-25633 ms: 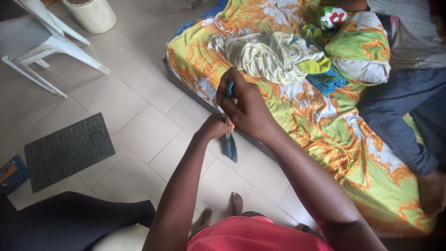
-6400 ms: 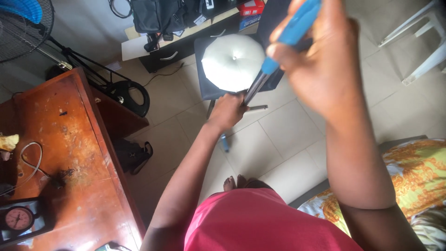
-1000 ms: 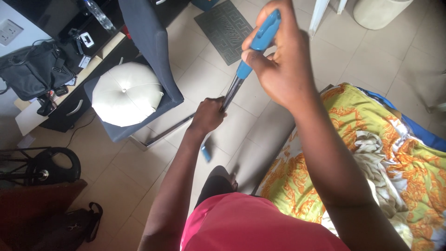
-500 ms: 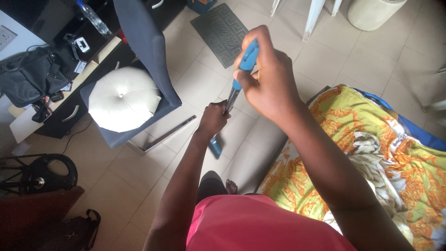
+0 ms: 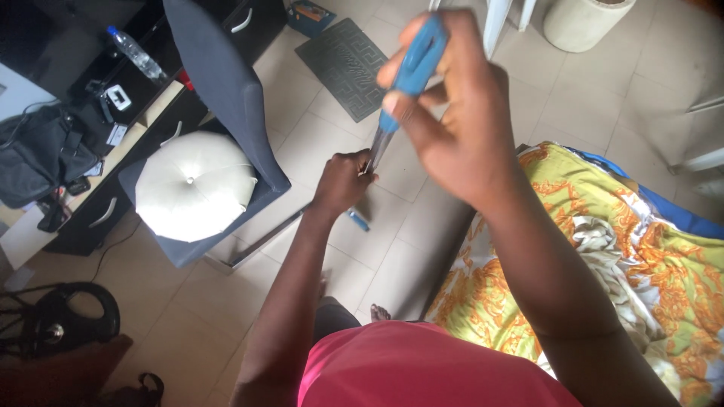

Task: Assembling a mop by screwing the handle segments together.

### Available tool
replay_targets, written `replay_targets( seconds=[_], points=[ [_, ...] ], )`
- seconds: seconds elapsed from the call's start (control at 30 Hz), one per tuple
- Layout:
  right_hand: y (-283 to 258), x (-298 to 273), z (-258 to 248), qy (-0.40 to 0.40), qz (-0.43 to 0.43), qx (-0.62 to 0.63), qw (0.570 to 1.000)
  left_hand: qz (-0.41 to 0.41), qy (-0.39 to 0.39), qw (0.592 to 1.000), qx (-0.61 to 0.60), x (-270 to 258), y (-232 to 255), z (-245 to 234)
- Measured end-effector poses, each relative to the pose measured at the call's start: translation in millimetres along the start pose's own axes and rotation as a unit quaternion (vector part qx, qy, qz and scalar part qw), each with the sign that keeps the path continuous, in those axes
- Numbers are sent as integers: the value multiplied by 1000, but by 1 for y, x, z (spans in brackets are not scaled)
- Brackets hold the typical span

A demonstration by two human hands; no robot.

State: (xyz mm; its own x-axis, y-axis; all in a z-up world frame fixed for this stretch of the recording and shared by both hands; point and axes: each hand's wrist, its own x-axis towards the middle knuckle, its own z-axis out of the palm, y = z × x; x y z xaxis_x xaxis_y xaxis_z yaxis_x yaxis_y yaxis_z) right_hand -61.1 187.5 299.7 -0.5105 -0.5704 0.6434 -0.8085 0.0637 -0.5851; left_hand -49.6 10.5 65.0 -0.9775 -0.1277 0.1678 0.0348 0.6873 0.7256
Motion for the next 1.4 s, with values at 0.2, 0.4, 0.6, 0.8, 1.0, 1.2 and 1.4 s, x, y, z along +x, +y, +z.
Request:
replay_targets(
  seconds=[0.2,0.4,0.6,0.8,1.0,1.2,1.4],
  points=[
    [70,12,38,30,39,102,994,-38,-91,995,32,24,-37,-22],
    [70,30,83,51,89,-28,994,2,-150,989,-14,47,-102,-13],
    [49,24,109,69,159,-74,982,56,-166,984,-42,66,-115,-4],
    [37,11,119,103,174,-127,971,98,-169,979,-59,81,-110,11],
    [6,7,135,102,182,-130,969,233,-83,968,-52,89,-126,32],
    [-29,0,130,161,182,-123,962,211,-149,964,-59,86,-75,9],
    [-67,-36,133,242,219,-117,938,248,-234,939,-50,51,-40,2]
  ],
)
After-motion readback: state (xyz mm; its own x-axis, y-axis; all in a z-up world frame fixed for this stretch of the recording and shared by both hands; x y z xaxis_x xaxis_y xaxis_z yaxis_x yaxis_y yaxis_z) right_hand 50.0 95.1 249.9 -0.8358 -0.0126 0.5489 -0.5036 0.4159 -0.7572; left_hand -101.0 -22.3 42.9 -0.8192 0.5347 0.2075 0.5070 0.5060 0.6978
